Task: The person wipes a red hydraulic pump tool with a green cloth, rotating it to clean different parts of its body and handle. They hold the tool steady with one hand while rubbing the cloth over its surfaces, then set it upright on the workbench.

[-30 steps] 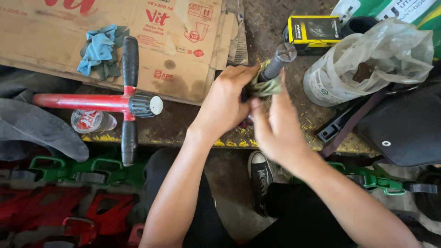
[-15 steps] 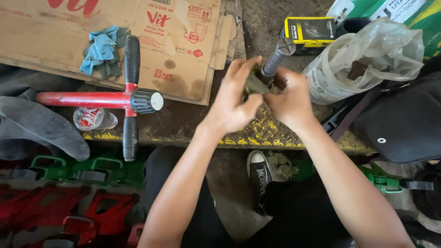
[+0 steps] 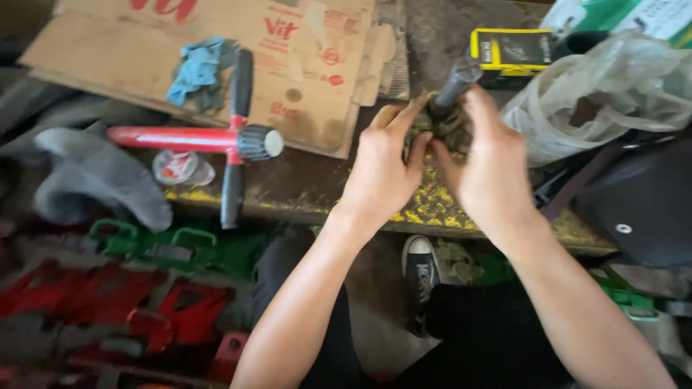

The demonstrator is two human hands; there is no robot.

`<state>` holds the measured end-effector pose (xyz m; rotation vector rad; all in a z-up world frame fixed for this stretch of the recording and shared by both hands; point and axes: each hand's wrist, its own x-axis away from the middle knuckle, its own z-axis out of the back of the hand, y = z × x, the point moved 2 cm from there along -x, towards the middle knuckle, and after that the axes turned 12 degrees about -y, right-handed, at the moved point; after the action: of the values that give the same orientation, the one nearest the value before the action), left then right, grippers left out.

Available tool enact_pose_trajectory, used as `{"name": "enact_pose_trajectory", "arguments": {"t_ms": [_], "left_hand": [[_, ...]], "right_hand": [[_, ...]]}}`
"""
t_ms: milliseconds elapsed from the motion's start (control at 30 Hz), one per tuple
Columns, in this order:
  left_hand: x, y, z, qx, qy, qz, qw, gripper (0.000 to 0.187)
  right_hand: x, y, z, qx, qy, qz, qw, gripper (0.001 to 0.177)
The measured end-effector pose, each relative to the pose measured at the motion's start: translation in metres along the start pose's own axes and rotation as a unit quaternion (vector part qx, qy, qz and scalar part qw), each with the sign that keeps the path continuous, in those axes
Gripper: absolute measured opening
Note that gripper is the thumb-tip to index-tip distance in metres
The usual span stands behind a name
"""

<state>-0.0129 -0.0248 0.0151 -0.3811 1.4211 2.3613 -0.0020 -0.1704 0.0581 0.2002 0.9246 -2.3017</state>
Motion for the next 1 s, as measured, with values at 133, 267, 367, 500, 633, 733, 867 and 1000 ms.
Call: {"name": "enact_pose_trajectory", "arguments": {"t_ms": [133,267,367,500,633,733,867,1000], "left_hand": [[0.017,0.002,0.012,0.004,0.003,0.035,0.999,0.029],[0.023,0.011,0.021,-0.020,0.019,-0.011,1.000,0.017],[0.008,-0.001,0.026,-0.042,0.000,0.065,0.997,0.014],[-0.019,-0.065,0.017,-0.073,0.020,0.143,0.987,0.035],[-0.035,-0.118,-0.039,0.140,-0.032,0.253,0.957,0.048],[-0.024,-0.168,-0.087,0.120,-0.043,0.217,0.968,0.062],[-0.019,-0.210,-0.106,0.142,-0.071,0.249,0.955,0.066],[-0.032,-0.158,-0.077,0.077,-0.147,0.444,0.880,0.071]], "right_hand": [[0.015,-0.013,0.011,-0.067,0.002,-0.047,0.997,0.056],[0.017,-0.013,0.022,-0.058,-0.045,0.011,0.997,0.039],[0.012,0.008,0.031,-0.044,-0.022,0.010,0.999,0.022],[0.003,0.039,0.030,-0.017,-0.048,-0.075,0.996,0.018],[0.005,0.045,0.018,0.048,-0.076,-0.074,0.993,0.030],[0.009,0.053,0.004,-0.006,-0.176,-0.132,0.976,0.034],[0.007,0.060,-0.014,0.055,-0.201,-0.069,0.976,0.053],[0.000,0.069,-0.034,-0.047,-0.229,-0.095,0.968,0.058]]}}
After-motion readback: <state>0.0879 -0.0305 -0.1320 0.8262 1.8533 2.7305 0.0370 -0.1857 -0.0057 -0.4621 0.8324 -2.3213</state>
